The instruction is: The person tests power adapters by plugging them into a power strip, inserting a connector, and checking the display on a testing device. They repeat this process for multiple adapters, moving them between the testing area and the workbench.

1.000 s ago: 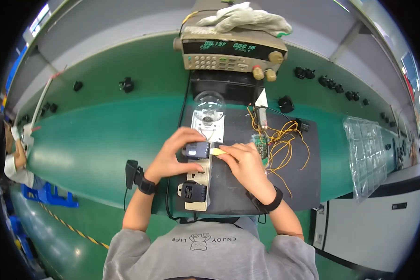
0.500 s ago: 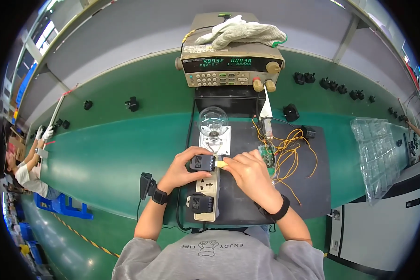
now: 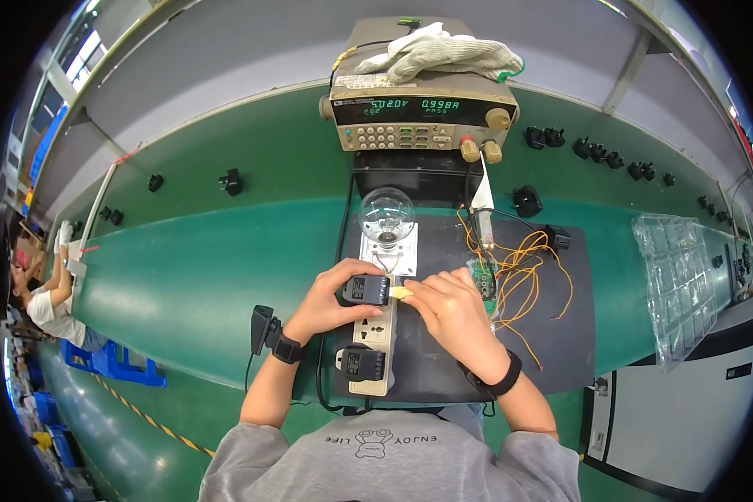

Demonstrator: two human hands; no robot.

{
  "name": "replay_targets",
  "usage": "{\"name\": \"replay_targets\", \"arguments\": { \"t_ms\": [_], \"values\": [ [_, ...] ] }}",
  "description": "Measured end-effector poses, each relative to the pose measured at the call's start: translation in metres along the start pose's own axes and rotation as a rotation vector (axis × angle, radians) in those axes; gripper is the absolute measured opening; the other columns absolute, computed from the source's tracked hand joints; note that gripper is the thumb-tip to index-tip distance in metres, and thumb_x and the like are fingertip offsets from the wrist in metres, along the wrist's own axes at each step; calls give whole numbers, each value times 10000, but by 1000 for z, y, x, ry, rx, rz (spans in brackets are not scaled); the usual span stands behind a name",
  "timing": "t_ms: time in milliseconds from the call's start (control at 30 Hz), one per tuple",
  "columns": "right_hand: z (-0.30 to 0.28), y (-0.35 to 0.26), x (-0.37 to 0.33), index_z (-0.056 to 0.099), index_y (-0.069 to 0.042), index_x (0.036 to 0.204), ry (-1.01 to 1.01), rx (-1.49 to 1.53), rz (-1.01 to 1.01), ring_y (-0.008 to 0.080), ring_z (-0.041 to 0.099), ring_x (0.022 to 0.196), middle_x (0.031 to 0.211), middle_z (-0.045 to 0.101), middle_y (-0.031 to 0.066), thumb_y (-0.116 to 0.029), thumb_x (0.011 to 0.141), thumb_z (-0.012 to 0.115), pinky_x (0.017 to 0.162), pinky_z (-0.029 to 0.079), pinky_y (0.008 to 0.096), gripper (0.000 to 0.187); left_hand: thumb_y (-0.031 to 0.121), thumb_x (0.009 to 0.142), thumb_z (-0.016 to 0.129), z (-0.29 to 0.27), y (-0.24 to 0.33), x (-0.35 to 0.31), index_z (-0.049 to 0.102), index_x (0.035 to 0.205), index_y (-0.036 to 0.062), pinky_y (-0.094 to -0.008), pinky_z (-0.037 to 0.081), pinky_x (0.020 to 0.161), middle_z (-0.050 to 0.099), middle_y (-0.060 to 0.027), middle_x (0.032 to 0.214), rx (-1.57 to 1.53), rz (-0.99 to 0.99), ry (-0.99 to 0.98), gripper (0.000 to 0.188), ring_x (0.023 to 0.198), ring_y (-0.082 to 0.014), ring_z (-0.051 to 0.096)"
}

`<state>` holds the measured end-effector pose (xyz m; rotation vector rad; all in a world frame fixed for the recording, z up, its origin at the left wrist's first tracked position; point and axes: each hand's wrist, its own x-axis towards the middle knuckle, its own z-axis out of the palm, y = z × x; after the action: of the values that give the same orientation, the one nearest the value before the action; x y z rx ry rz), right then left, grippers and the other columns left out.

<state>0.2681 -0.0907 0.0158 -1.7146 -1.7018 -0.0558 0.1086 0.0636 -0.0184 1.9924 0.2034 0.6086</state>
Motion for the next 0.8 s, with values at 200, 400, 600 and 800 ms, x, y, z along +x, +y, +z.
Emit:
{"name": "replay_targets", "arguments": {
  "t_ms": [200,400,600,800],
  "values": [
    [-9,-2,-4,689,-11,866,-43,-4,33,194,552,653,679,608,60,-99,739,705,671,372,311,156,152,628,821,-7,0,-2,617,1055,32,-333,456,877,631,-99,1050,44,15,-27,488,996,-241,585],
    [-43,-15,-25,700,-17,845,-120,42,121,193,517,626,659,612,53,-90,722,708,696,352,308,142,151,611,827,-14,1,4,641,1023,22,-336,445,885,641,-104,1024,76,76,6,470,987,-243,583],
    [-20,-36,-60,705,-52,851,-119,13,143,165,538,646,659,616,22,-81,699,720,844,321,352,155,381,729,764,-21,-7,-4,528,1143,2,-370,434,903,575,-152,1116,-653,129,365,609,1013,-272,555],
    [-14,-44,-66,701,-56,863,-114,64,131,159,523,650,667,605,10,-94,719,716,862,322,365,149,358,836,662,-39,-30,-2,510,1153,-7,-282,434,755,589,-83,1015,-720,-22,761,507,866,-158,569]
  ]
}}
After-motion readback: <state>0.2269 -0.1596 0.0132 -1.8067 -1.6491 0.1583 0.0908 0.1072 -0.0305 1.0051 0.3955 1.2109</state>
